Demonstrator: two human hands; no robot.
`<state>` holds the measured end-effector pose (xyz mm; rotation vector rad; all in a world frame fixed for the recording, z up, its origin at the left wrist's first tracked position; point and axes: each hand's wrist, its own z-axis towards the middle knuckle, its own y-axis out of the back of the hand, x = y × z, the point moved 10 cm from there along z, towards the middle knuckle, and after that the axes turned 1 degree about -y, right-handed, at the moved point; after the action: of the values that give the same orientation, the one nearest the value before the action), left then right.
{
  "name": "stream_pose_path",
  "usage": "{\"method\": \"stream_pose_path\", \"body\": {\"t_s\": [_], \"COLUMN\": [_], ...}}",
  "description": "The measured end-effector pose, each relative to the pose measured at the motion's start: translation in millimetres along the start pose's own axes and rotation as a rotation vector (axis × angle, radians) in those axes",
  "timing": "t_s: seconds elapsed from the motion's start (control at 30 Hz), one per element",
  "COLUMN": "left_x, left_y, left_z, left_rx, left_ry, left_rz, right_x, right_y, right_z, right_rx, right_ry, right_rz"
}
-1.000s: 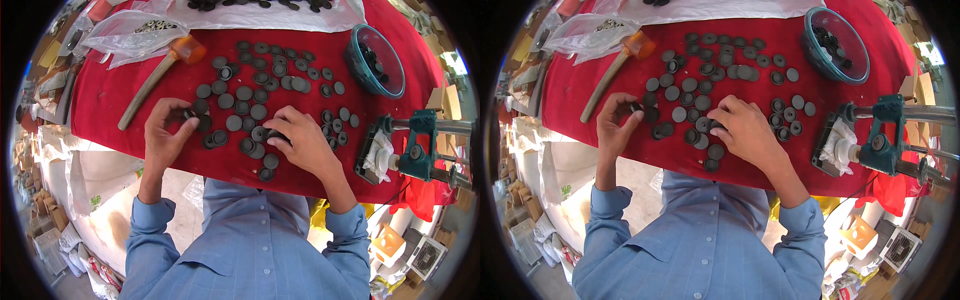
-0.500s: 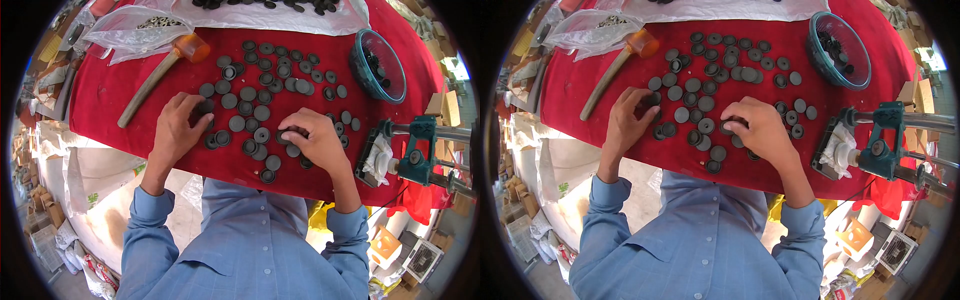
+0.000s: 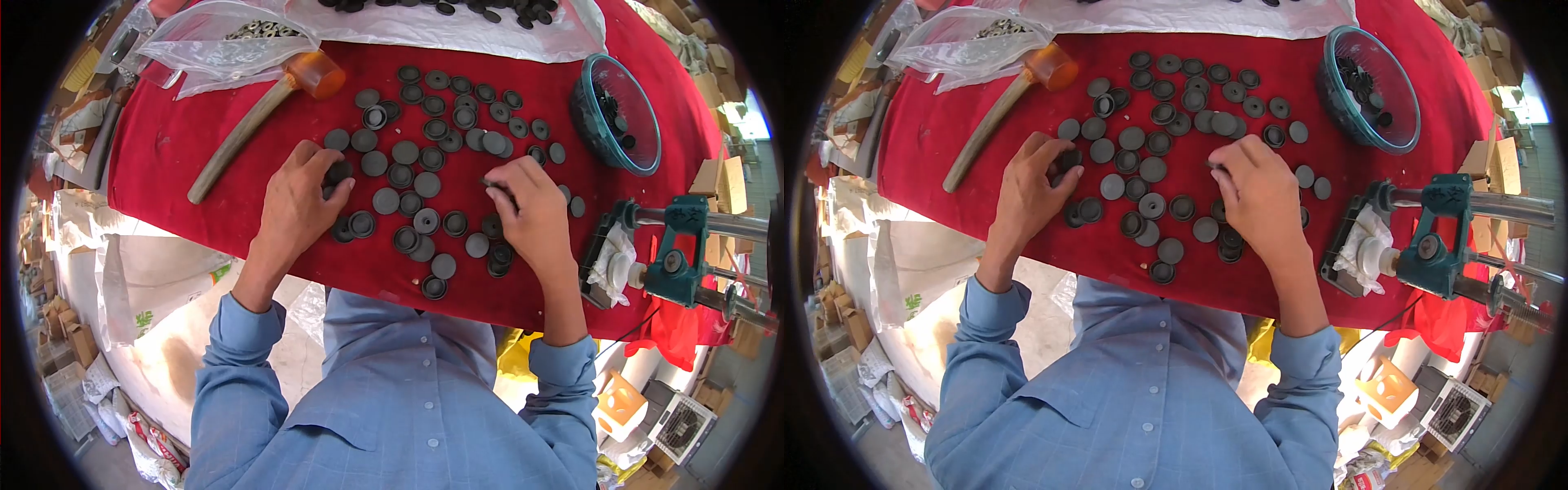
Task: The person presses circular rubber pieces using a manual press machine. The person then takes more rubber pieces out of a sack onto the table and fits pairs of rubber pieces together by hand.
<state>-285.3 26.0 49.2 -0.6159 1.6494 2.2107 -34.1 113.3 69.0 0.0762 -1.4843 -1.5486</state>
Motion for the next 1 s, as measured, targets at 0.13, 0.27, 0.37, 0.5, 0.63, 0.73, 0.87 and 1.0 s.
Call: {"method": "stream_pose_path", "body": {"t_s": [0.13, 0.27, 0.37, 0.5, 0.63, 0.73, 0.87, 1.0], "left_x": [6.4, 24.2, 44.3, 26.6, 17.5, 17.1, 9.8, 11.4], "left_y": [10.9, 26.1, 26.0, 30.1, 11.2, 1.9, 0.3, 5.4], "left_z": [5.9, 17.4, 26.3, 28.2, 27.7, 29.6, 32.1, 35.9], "left_rx": [-0.048, -0.113, -0.095, -0.124, 0.026, 0.056, 0.065, 0.044], "left_ry": [0.006, 0.028, 0.036, -0.055, -0.083, -0.104, -0.106, -0.118], "left_rz": [-0.082, -0.106, 0.024, 0.053, -0.035, -0.031, -0.05, -0.062], "right_x": [0.3, -10.6, -18.7, -16.1, -24.2, -45.9, -44.3, -18.1], "right_y": [-1.2, 17.4, 0.2, -3.3, 4.2, -12.5, 5.2, 2.0], "right_z": [-3.2, 19.4, 33.2, 35.1, 26.2, 9.5, 16.2, 36.6], "right_rx": [0.057, -0.138, -0.145, -0.148, -0.068, 0.015, -0.079, -0.18], "right_ry": [0.005, -0.111, 0.063, 0.119, -0.136, -0.284, -0.275, -0.108], "right_rz": [-0.027, -0.001, -0.165, -0.16, 0.124, 0.273, 0.006, -0.104]}}
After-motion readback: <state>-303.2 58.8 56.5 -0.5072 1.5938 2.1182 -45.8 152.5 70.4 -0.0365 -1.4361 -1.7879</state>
